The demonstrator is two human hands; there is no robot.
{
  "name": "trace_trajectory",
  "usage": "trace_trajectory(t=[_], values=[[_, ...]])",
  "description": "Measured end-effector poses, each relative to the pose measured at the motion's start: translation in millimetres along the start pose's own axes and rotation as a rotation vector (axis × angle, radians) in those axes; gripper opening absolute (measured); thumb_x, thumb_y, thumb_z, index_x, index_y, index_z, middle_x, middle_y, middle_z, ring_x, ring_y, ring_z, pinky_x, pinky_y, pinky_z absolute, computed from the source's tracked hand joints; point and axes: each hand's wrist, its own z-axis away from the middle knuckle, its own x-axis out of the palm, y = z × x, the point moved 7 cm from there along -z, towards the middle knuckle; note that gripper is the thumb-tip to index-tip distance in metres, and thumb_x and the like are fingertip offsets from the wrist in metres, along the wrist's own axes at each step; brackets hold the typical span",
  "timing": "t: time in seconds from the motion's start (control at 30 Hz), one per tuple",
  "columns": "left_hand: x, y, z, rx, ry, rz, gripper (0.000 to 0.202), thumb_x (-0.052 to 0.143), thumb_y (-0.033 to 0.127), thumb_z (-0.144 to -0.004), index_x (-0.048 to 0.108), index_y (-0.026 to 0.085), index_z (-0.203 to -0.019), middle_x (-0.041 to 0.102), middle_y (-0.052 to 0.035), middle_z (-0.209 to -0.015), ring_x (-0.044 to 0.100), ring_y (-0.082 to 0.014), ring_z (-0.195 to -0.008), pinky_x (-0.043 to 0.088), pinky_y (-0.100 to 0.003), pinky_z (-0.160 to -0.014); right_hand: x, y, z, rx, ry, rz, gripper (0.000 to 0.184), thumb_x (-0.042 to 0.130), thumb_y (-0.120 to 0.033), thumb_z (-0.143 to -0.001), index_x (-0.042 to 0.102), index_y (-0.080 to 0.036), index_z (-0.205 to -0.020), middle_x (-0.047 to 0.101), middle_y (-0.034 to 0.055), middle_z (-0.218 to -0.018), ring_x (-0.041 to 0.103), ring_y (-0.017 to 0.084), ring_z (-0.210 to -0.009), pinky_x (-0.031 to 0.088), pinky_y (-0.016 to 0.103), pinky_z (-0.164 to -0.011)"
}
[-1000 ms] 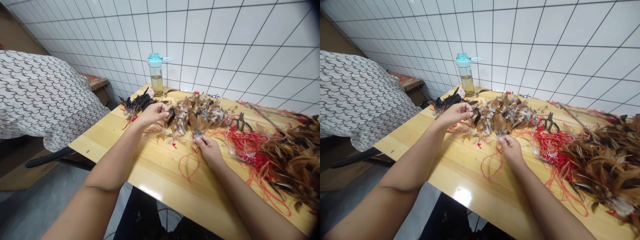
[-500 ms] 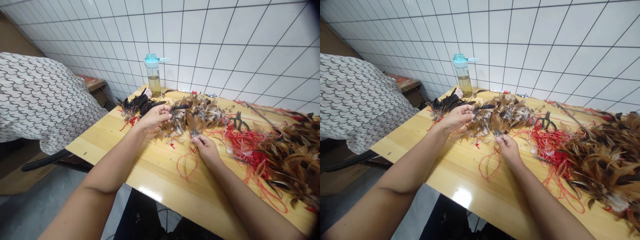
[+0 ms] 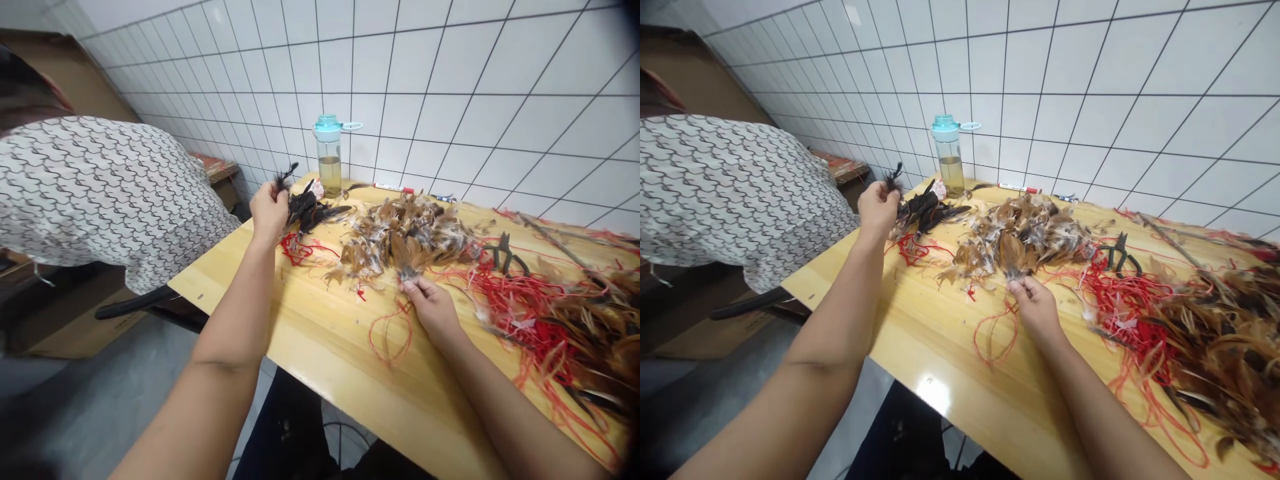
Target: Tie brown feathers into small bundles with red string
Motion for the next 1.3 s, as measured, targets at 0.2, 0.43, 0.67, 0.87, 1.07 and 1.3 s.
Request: trace_trajectory(t=[0.2, 0.43, 0.67, 0.87, 1.07, 1.3], values=[[19.2, -15.0, 9.5, -0.021, -0.195, -0.257, 0.021, 0.052, 0.023, -0.078, 0.063, 0.015, -0.094, 0.068, -0.0076, -0.089, 0.061, -0.0204, -0.084, 0.043, -0.03, -0.079, -0.7, -0.5, -1.2, -0.008, 0.006, -0.02, 0.035, 0.057, -0.053, -0.076, 0.063, -0.019, -0.067, 0.058, 0.0023, -0.061, 0.05, 0.016, -0.061, 0.039, 0.029, -0.058], [23.9, -31.6, 13.1, -0.013, -0.347, -0.488, 0.035, 0.055, 0.024, -0.077, 0.059, 0.015, -0.11, 0.068, -0.0118, -0.102, 0.061, -0.0254, -0.095, 0.043, -0.033, -0.083, 1.3, 3.7, -2.3, 0.003, -0.003, -0.029, 0.035, 0.055, -0.052, -0.077, 0.062, -0.019, -0.068, 0.058, 0.0019, -0.06, 0.05, 0.016, -0.06, 0.038, 0.029, -0.057], [24.1, 31.7, 48.8, 0.348, -0.293, -0.336, 0.021, 0.051, 0.021, -0.083, 0.061, 0.017, -0.101, 0.063, -0.0089, -0.098, 0.057, -0.0202, -0.095, 0.043, -0.031, -0.087, 0.5, 0.8, -2.2, -0.008, -0.002, -0.017, 0.036, 0.054, -0.053, -0.077, 0.062, -0.019, -0.067, 0.061, 0.0031, -0.063, 0.053, 0.017, -0.061, 0.04, 0.029, -0.058], [57.7, 95.7, 110.1, 0.572, -0.818, -0.117, 0.011, 0.054, 0.017, -0.079, 0.065, 0.018, -0.083, 0.066, -0.0013, -0.081, 0.058, -0.0127, -0.075, 0.041, -0.023, -0.069, -0.2, -0.4, -1.3, 0.005, -0.017, 0.003, 0.035, 0.052, -0.051, -0.077, 0.061, -0.019, -0.067, 0.061, 0.003, -0.063, 0.052, 0.016, -0.061, 0.04, 0.028, -0.058], [59.4, 99.6, 123.7, 0.512, -1.024, -0.406, 0.014, 0.058, 0.03, -0.078, 0.064, 0.019, -0.074, 0.066, -0.0015, -0.073, 0.056, -0.0141, -0.066, 0.032, -0.024, -0.057, 0.8, 4.0, -1.4, -0.001, -0.021, 0.007, 0.031, 0.05, -0.046, -0.079, 0.061, -0.019, -0.068, 0.055, 0.0008, -0.058, 0.047, 0.014, -0.057, 0.037, 0.027, -0.054], [70.9, 75.0, 145.7, 0.405, -1.153, -0.467, 0.027, 0.064, 0.048, -0.074, 0.064, 0.021, -0.078, 0.068, -0.0015, -0.075, 0.057, -0.015, -0.065, 0.03, -0.025, -0.054, 1.9, 4.3, -1.5, -0.014, -0.024, 0.004, 0.031, 0.05, -0.045, -0.08, 0.061, -0.019, -0.068, 0.055, 0.0006, -0.059, 0.048, 0.014, -0.058, 0.038, 0.027, -0.056]])
